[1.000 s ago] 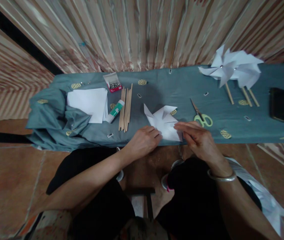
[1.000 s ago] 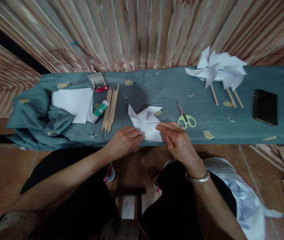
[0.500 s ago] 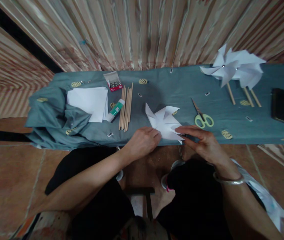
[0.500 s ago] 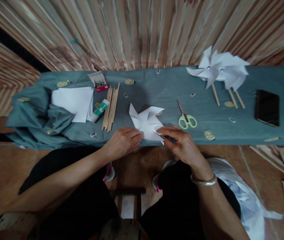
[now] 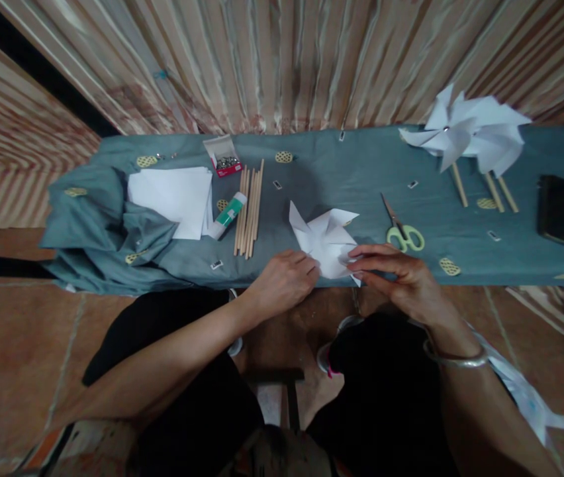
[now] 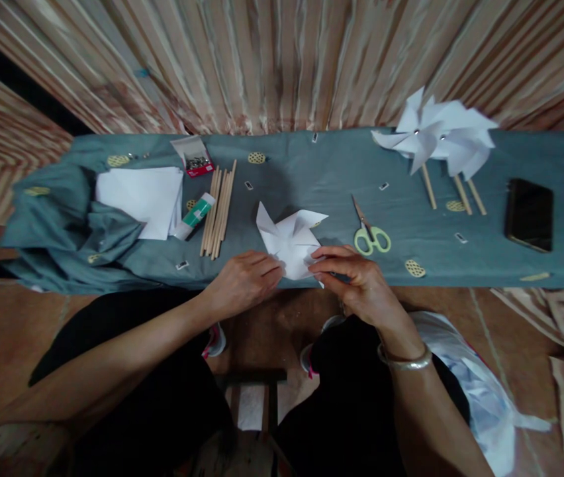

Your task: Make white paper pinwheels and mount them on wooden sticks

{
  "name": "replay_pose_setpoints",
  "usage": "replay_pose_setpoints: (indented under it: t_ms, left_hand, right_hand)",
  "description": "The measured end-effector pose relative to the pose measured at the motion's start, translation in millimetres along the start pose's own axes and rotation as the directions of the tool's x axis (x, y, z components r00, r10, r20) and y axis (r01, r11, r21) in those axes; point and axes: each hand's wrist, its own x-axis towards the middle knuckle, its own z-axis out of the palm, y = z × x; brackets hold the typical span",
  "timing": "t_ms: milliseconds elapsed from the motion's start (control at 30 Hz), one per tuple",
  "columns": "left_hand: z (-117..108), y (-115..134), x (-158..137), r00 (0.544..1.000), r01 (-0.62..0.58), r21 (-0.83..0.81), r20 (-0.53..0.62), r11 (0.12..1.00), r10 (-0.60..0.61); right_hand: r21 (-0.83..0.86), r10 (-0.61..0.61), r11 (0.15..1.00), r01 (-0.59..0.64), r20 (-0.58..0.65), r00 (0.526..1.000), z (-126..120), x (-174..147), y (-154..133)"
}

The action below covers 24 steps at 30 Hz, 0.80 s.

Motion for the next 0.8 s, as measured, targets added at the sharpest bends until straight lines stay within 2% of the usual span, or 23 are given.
replay_pose_setpoints:
  t_ms: [333, 600, 800]
  left_hand:
    - [4, 5, 1, 1.0, 0.017, -0.023, 0.001, 1.0, -0.017]
    - [1, 6, 0, 0.999, 0.042, -0.067, -0.026, 0.997, -0.044]
    - [3, 5, -2, 0.999, 0.049, -0.153, -0.004, 0.987, -0.05]
  right_hand:
    - [-0.122, -0.025, 0.992, 0.011, -0.113, 0.993, 16, 17, -5]
    - [-0.149, -0.033, 0.989, 0.009, -0.161, 0.986, 32, 33, -1]
    - [-0.189, -0.035, 0.982, 0.003, -0.164, 0.986, 41, 40, 5]
